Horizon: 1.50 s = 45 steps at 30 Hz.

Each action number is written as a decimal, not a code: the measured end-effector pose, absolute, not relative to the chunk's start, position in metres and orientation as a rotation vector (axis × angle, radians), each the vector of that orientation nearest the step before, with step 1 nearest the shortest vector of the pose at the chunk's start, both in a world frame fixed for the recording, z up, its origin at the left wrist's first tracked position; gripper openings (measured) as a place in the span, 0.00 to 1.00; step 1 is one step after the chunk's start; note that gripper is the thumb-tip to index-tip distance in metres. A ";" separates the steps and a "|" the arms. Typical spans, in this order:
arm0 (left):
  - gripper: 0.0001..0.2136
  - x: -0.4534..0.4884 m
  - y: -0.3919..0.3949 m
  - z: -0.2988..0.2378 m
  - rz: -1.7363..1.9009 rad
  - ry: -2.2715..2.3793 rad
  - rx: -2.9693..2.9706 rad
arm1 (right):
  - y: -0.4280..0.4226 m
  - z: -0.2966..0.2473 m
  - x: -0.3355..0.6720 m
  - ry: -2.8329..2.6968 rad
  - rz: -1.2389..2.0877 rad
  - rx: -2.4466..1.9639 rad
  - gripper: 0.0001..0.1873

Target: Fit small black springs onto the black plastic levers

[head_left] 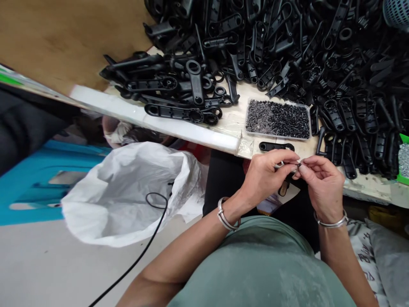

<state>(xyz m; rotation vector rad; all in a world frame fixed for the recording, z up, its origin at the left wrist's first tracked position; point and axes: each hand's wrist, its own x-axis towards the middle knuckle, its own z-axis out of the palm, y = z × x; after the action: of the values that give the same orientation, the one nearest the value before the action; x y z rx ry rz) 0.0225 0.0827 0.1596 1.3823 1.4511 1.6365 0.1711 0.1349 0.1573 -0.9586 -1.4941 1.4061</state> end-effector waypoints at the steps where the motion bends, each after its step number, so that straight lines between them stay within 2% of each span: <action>1: 0.09 0.023 0.083 0.160 1.638 1.454 1.377 | 0.134 0.158 0.171 -1.499 1.399 -0.979 0.07; 5: 0.09 0.026 0.083 0.160 1.645 1.481 1.314 | 0.129 0.160 0.170 -1.570 1.322 -1.040 0.05; 10: 0.08 0.028 0.081 0.158 1.657 1.489 1.218 | 0.120 0.162 0.169 -1.757 0.943 -1.067 0.04; 15: 0.07 0.027 0.080 0.156 1.675 1.416 1.164 | 0.120 0.163 0.168 -1.980 0.605 -0.944 0.05; 22: 0.06 0.028 0.077 0.151 1.671 1.402 1.165 | 0.121 0.163 0.169 -2.156 0.319 -0.779 0.08; 31: 0.08 0.023 0.060 0.138 1.551 1.453 1.208 | 0.121 0.157 0.170 -2.383 0.195 -0.645 0.08; 36: 0.06 0.004 0.060 0.142 1.542 1.681 1.682 | 0.127 0.158 0.168 -2.263 0.378 -0.737 0.08; 42: 0.06 -0.017 0.079 0.144 1.341 2.029 2.132 | 0.138 0.160 0.172 -2.208 0.343 -0.900 0.07; 45: 0.07 -0.013 0.091 0.150 1.226 2.059 2.250 | 0.142 0.161 0.172 -2.201 0.324 -0.934 0.06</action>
<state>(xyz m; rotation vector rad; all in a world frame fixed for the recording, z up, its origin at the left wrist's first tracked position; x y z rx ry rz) -0.0133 0.0909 0.1501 2.2497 2.0593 1.2256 0.1723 0.1415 0.1609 -0.9335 -2.2006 0.3237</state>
